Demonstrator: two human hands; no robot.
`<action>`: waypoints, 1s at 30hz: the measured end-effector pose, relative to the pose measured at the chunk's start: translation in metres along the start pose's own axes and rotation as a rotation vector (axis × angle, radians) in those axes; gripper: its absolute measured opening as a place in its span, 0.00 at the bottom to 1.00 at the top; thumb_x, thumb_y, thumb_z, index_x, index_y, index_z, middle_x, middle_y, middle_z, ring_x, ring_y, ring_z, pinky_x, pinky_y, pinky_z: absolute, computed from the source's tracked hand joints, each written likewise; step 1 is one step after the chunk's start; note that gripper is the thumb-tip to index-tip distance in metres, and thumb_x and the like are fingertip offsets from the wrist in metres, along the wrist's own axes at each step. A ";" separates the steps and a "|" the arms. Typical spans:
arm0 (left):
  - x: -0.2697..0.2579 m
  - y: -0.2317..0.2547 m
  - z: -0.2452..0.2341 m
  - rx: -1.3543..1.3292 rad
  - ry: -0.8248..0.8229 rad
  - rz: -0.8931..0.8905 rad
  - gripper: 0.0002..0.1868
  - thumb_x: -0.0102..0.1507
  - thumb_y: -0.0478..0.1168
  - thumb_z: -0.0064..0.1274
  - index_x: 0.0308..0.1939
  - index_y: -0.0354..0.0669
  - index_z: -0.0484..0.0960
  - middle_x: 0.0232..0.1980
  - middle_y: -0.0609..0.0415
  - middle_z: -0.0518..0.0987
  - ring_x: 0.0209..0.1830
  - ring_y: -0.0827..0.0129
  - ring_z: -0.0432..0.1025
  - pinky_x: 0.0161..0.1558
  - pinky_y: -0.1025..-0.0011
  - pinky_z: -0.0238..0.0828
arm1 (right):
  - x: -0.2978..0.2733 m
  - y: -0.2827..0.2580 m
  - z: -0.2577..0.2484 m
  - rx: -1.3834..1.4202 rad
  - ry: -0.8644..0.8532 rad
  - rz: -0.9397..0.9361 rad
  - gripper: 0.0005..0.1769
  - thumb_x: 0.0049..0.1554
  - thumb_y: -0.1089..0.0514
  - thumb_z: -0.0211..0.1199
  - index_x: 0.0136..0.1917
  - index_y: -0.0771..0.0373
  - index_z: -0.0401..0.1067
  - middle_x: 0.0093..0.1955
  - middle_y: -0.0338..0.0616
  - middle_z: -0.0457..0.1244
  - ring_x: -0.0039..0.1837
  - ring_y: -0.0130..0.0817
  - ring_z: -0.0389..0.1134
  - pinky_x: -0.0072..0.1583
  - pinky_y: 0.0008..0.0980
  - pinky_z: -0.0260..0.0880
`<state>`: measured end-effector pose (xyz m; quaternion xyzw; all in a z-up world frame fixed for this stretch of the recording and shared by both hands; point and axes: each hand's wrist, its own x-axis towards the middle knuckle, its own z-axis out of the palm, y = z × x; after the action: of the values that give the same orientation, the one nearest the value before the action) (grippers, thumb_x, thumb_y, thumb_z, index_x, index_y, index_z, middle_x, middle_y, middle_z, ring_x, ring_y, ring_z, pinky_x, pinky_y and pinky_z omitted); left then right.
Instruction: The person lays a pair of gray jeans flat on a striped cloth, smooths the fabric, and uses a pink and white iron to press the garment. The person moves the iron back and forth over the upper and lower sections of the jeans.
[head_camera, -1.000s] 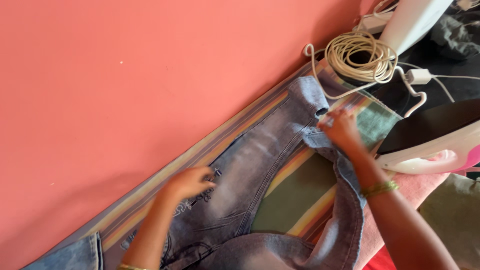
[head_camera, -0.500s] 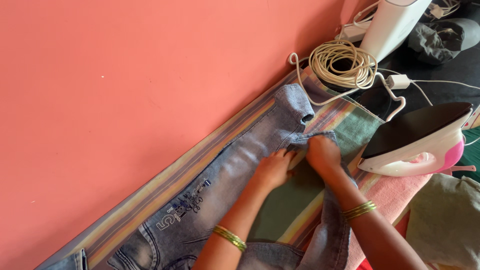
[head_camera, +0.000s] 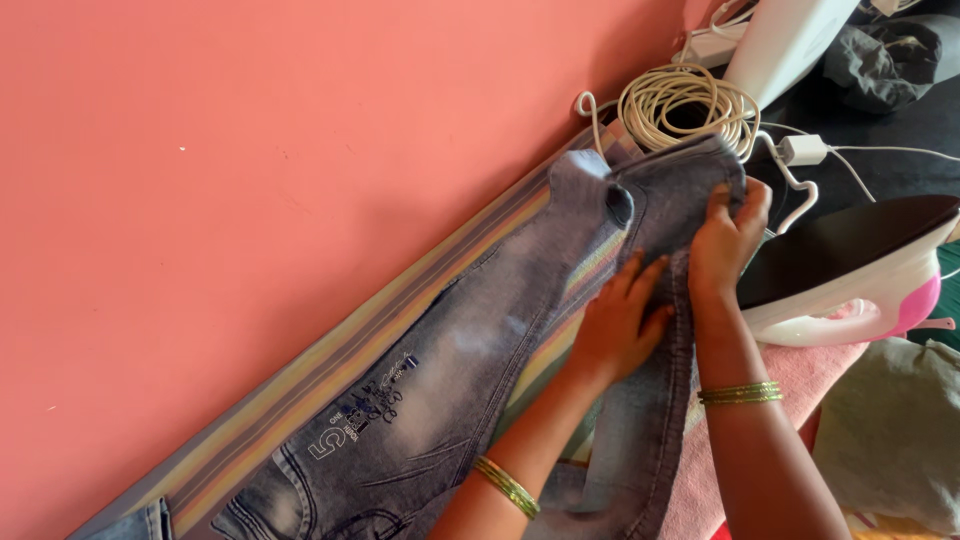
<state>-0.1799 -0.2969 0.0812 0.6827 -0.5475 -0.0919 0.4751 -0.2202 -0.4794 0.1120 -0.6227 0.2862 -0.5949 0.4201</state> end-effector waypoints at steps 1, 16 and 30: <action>-0.003 0.000 0.003 0.032 -0.027 0.001 0.36 0.66 0.48 0.50 0.79 0.51 0.60 0.83 0.42 0.56 0.78 0.45 0.57 0.69 0.45 0.58 | -0.001 0.000 -0.001 -0.150 0.031 0.043 0.09 0.69 0.65 0.55 0.62 0.66 0.63 0.54 0.49 0.66 0.55 0.36 0.68 0.56 0.33 0.68; -0.034 -0.050 0.106 0.315 -0.129 0.095 0.29 0.65 0.47 0.50 0.69 0.41 0.72 0.72 0.45 0.69 0.77 0.52 0.58 0.74 0.28 0.39 | -0.063 0.072 -0.006 -1.102 -0.400 -0.280 0.30 0.56 0.60 0.65 0.70 0.69 0.68 0.74 0.67 0.57 0.73 0.67 0.57 0.69 0.59 0.61; 0.005 -0.065 0.093 -0.044 0.099 -0.497 0.20 0.63 0.45 0.55 0.54 0.37 0.75 0.52 0.34 0.75 0.53 0.36 0.69 0.55 0.46 0.67 | -0.017 0.086 0.001 -1.091 -0.251 0.125 0.15 0.54 0.54 0.68 0.49 0.67 0.72 0.50 0.59 0.66 0.52 0.59 0.70 0.55 0.52 0.73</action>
<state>-0.1949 -0.3552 -0.0147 0.7894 -0.3367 -0.1842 0.4792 -0.2087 -0.5064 0.0290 -0.7977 0.5363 -0.2561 0.1026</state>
